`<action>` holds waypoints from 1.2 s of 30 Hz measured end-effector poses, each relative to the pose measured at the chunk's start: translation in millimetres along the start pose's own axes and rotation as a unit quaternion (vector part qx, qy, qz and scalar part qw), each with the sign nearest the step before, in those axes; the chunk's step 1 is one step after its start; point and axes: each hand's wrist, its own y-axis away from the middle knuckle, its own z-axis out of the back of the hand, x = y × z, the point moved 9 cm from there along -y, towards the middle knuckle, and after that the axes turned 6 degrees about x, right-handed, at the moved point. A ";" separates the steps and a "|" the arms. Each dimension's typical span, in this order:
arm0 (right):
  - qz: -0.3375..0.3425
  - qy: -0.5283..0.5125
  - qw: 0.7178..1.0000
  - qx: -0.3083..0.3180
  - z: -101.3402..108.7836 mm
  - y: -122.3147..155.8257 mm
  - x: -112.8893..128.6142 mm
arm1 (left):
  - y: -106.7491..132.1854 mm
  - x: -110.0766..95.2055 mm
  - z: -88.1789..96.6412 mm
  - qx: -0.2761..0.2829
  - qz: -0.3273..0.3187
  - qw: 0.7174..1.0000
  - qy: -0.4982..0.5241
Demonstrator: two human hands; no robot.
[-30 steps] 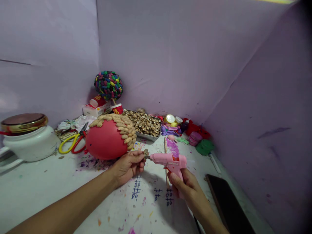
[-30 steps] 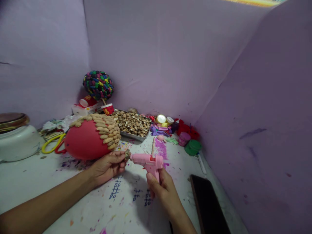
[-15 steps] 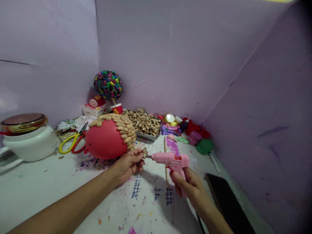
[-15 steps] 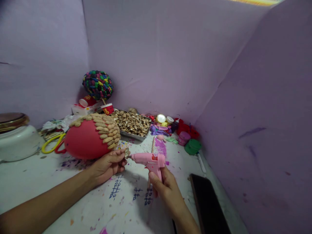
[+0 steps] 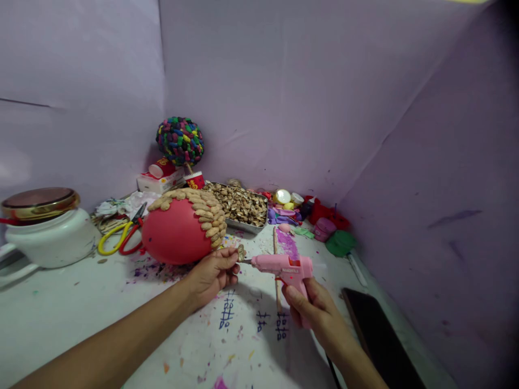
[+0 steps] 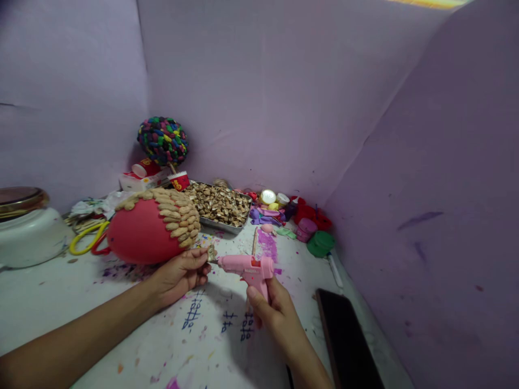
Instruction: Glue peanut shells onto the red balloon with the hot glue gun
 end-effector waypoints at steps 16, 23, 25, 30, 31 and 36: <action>-0.004 0.040 0.999 -0.014 3.6 -0.5 3.0 | -1.4 1.1 3.5 -0.012 -0.012 1.000 -0.003; -0.006 0.047 0.999 -0.018 5.5 -2.6 -0.6 | -1.6 1.4 4.4 -0.021 -0.010 1.000 -0.006; -0.009 0.049 0.999 -0.023 6.1 -2.5 -1.6 | -1.1 1.5 4.3 -0.022 -0.009 1.000 -0.007; -0.004 0.040 0.999 -0.023 6.0 -1.5 -1.6 | -0.2 1.6 4.6 -0.024 -0.007 1.000 -0.010; -0.002 0.040 0.999 -0.024 6.1 -1.4 -1.5 | -0.1 1.7 4.8 -0.024 -0.007 1.000 -0.010; 0.002 0.045 0.998 -0.039 8.7 -1.8 -1.2 | 0.1 2.4 5.0 -0.019 -0.005 1.000 -0.011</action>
